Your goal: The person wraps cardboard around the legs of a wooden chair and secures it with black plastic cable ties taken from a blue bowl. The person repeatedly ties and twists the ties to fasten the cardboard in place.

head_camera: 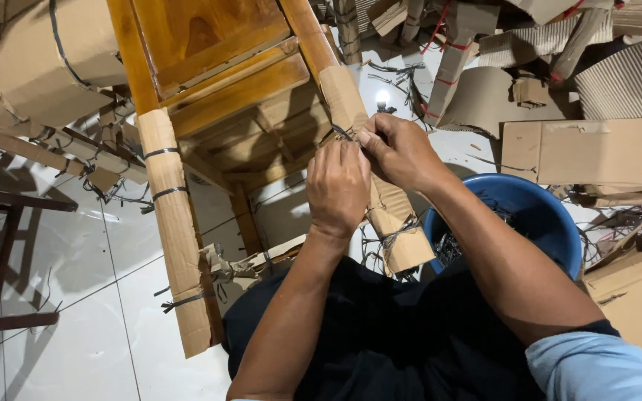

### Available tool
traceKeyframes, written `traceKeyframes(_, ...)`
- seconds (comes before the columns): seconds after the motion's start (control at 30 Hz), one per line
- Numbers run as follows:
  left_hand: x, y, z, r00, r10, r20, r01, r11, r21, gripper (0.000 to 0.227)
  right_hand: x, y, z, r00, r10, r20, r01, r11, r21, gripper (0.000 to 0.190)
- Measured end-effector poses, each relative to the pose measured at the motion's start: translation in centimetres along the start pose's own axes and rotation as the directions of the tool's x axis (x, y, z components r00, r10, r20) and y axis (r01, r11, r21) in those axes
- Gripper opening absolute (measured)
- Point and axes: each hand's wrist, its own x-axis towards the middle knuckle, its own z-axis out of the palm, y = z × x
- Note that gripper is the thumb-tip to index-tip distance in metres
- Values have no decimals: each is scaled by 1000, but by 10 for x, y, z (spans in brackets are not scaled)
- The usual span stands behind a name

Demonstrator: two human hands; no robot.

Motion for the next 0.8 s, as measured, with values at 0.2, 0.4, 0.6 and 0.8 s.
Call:
traceKeyframes(0.2, 0, -11, -1, 998, -68, -13, 67, 995, -75, 6, -4, 1, -9, 993, -105, -49, 100, 990, -103, 22)
traceKeyframes(0.4, -14, -30, 21, 967, -229, 108, 252, 906, -339, 9, -1, 28, 1, 994, -59, -91, 42, 984, -171, 28)
traceKeyframes(0.6, 26, -41, -14, 446, -549, 707, 893, 322, -314, 33, 6, 32, 1, 972, 224, -76, -204, 956, 211, 38)
traceKeyframes(0.8, 31, -44, 28, 364, -570, 736, 834, -152, -530, 37, 23, -13, 14, 847, 522, 103, -500, 714, 490, 39)
